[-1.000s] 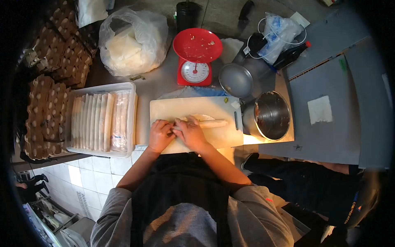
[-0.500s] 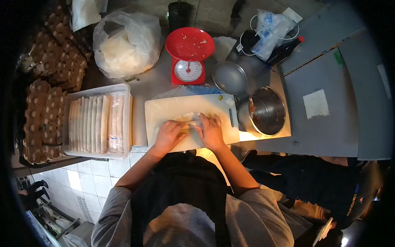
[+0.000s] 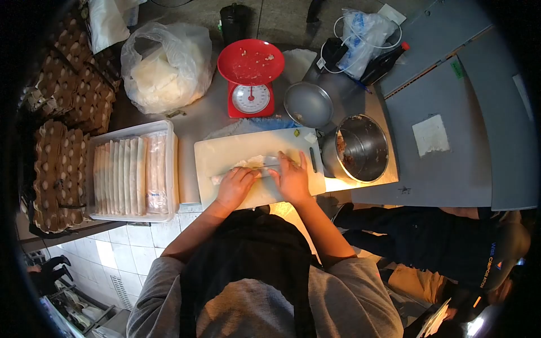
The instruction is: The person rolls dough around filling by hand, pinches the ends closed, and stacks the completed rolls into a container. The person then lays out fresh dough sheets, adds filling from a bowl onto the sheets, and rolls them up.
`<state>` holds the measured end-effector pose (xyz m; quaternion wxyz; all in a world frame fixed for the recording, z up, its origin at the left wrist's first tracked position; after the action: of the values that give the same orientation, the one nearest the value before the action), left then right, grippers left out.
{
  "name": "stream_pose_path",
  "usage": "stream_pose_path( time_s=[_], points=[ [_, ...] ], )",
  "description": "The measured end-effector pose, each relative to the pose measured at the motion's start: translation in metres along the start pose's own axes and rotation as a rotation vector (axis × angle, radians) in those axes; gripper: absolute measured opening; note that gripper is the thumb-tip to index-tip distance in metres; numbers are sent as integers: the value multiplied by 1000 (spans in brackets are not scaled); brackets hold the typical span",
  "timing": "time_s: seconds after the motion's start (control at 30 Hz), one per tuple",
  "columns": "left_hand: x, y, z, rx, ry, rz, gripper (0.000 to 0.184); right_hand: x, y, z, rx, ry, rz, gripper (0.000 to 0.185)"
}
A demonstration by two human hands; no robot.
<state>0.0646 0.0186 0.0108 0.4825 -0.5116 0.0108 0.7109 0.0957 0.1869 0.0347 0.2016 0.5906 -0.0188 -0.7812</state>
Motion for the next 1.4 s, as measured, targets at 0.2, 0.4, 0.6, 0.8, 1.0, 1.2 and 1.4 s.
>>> stream_pose_path(
  time_s=[0.2,0.4,0.6,0.8,1.0,1.2,1.4],
  points=[
    [1,3,0,-13,46,-10,24,7,-10,-11,44,70,72,46],
    [3,25,19,-130,206,-171,23,-39,-28,6,-86,-56,5,42],
    [11,44,47,-198,357,-178,19,-11,-21,19,-259,49,106,31],
    [16,24,39,-176,211,-108,10,0,-24,19,-217,92,70,32],
    [17,8,16,-173,324,-52,9,2,-27,-10,-124,287,385,29],
    [33,26,52,-97,219,141,9,2,-29,16,-126,144,200,32],
    [15,38,88,-94,55,186,9,13,11,38,-274,118,147,40]
  ],
)
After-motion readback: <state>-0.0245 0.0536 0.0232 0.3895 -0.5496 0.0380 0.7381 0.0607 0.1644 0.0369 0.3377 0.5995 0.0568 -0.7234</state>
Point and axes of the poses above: each hand's wrist, its own z-axis towards the middle knuckle, its own x-axis out of the palm, y = z × x, the point moved 5 cm from there along z, towards the middle knuckle, and after that the axes turned 8 degrees about -x, right-handed, at the moved point
